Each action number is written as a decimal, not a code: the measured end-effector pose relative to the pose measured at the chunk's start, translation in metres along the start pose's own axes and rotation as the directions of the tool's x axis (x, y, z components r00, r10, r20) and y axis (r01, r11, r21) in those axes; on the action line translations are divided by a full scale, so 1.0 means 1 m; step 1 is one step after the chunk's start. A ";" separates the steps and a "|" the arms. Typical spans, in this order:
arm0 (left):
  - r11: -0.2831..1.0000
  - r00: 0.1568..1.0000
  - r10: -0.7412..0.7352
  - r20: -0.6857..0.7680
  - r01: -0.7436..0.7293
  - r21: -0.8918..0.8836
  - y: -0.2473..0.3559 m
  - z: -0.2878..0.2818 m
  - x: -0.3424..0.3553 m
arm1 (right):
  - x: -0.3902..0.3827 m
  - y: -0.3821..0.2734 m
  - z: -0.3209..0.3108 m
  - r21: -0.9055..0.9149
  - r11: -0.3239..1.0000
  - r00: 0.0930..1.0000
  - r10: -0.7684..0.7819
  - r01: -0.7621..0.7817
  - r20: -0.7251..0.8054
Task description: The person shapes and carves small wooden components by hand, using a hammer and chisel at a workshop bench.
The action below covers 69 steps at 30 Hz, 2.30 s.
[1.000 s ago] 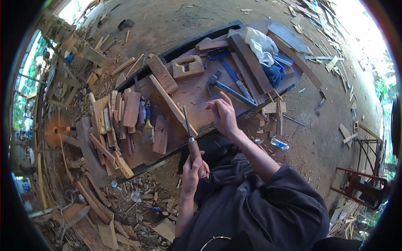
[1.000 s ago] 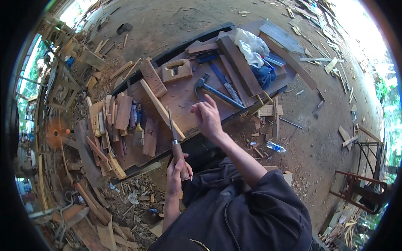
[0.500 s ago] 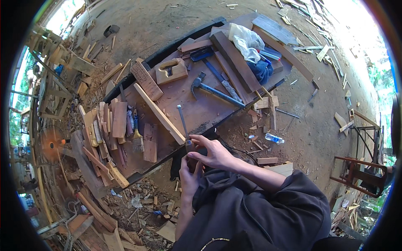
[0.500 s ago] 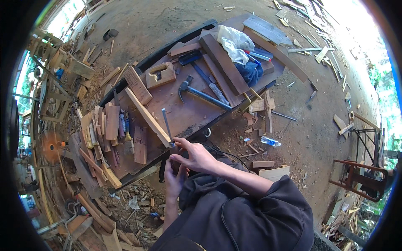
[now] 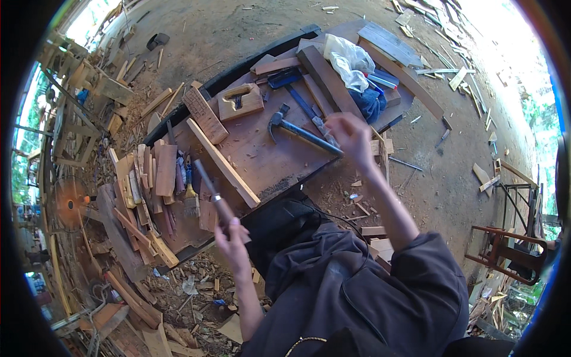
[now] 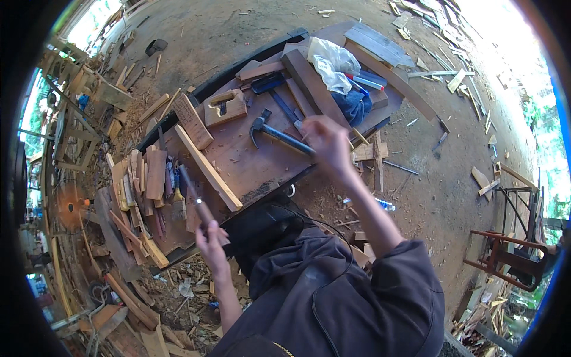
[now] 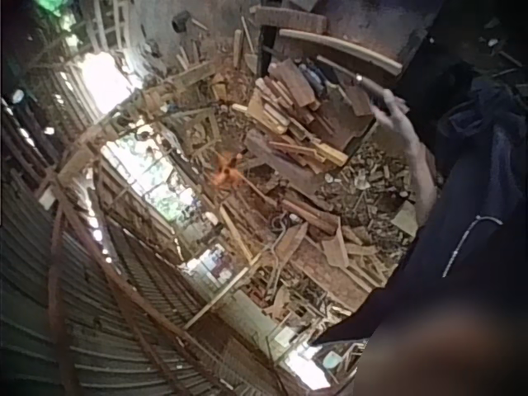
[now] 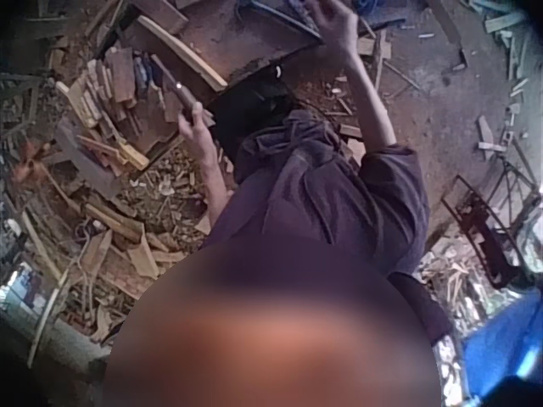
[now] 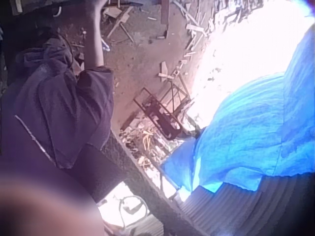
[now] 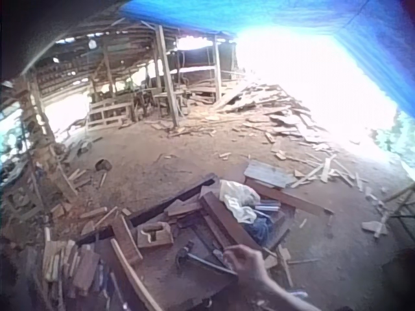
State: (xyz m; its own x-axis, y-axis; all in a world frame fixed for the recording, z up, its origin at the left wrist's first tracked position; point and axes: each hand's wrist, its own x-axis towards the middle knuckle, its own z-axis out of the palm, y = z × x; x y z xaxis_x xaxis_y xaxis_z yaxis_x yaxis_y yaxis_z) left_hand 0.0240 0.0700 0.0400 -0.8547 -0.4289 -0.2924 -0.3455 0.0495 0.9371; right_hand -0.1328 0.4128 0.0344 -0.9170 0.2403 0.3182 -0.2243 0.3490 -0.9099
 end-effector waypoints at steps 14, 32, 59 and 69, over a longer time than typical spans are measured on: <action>0.985 0.906 0.083 -0.416 -0.011 0.173 -0.036 -0.081 0.028 | 0.276 0.202 -0.201 -0.535 0.688 0.810 0.134 -0.490 -0.570; 0.650 0.827 0.354 -0.438 0.119 0.751 -0.054 -0.082 0.056 | 0.346 0.285 -0.251 0.375 0.805 0.714 0.586 -0.459 -0.384; 0.373 0.771 0.614 -0.165 -0.099 0.923 -0.058 -0.055 0.098 | 0.033 -0.013 0.010 0.416 0.757 0.863 0.437 -0.505 0.252; 0.519 0.724 0.685 0.075 -0.558 0.647 -0.022 0.007 0.037 | -0.028 0.005 0.082 0.353 0.644 0.727 0.521 -0.678 0.447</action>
State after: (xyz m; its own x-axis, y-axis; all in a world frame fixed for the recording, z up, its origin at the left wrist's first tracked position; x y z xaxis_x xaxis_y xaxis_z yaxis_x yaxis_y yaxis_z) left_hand -0.0025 0.0599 0.0071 -0.8849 -0.2090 0.4162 0.0472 0.8488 0.5266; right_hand -0.1353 0.3333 -0.0009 -0.9312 -0.0485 -0.3612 0.3610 -0.2580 -0.8962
